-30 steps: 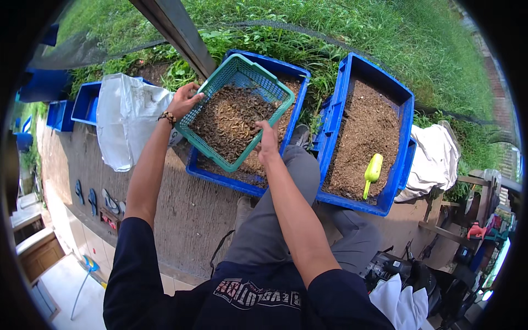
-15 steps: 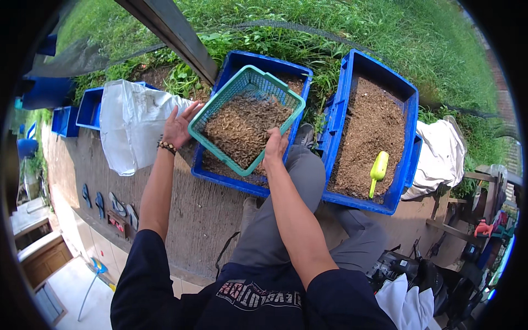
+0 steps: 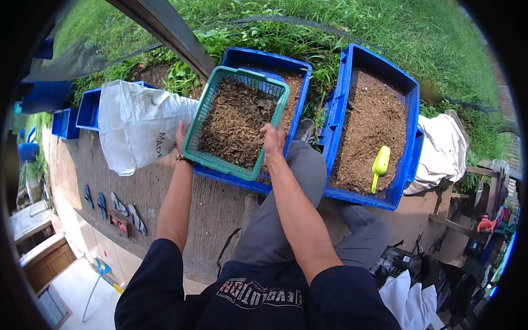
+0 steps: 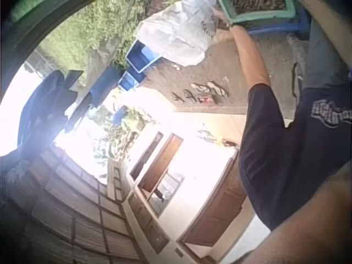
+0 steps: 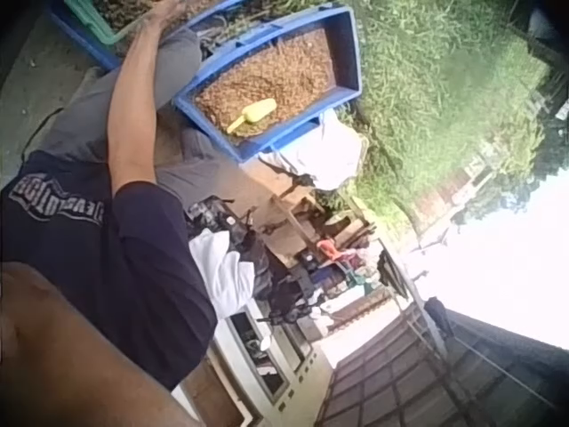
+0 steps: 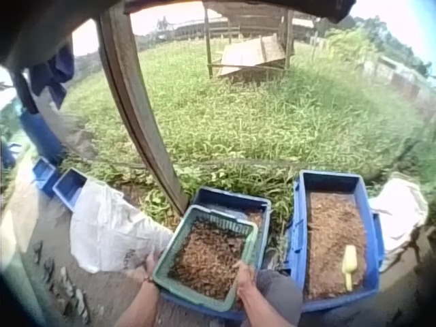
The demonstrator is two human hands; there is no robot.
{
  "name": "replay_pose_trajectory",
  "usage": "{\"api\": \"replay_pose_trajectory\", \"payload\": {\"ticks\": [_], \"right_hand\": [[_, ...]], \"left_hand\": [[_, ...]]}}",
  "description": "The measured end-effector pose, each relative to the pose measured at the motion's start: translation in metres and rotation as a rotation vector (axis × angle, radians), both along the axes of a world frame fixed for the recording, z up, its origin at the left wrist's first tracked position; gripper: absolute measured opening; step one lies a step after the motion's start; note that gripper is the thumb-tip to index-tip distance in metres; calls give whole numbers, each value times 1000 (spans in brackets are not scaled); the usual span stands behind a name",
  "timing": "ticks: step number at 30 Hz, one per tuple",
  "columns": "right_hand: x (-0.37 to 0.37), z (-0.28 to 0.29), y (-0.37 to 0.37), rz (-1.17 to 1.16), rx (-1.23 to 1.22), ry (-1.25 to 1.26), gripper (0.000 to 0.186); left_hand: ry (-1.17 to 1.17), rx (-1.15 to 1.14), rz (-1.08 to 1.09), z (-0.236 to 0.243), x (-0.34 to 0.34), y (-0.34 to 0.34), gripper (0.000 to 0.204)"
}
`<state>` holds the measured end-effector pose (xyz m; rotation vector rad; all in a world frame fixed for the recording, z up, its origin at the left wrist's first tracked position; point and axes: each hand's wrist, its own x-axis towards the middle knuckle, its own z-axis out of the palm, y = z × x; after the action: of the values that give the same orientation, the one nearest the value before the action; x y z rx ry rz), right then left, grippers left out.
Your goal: Sorting organic substrate using a sieve and moving it between bins with a scoop.
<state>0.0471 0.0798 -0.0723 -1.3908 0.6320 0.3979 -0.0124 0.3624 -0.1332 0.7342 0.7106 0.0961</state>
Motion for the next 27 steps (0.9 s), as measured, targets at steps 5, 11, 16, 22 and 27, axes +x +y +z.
{"api": "replay_pose_trajectory", "payload": {"ticks": [5,11,16,22,27], "right_hand": [[-3,5,-1,24,40,-56,20],[3,-7,-22,-153,15,-5,27],[0,-6,-11,-109,69,-54,24],[0,-8,-8,-124,100,-32,22],[1,2,-3,-32,114,-53,21]], "left_hand": [[50,-104,20,8,0,-8,57],[-40,-295,12,31,11,-52,58],[243,-88,419,4,8,-34,68],[170,-158,453,19,12,-42,77],[80,-164,435,19,3,-21,85]]}}
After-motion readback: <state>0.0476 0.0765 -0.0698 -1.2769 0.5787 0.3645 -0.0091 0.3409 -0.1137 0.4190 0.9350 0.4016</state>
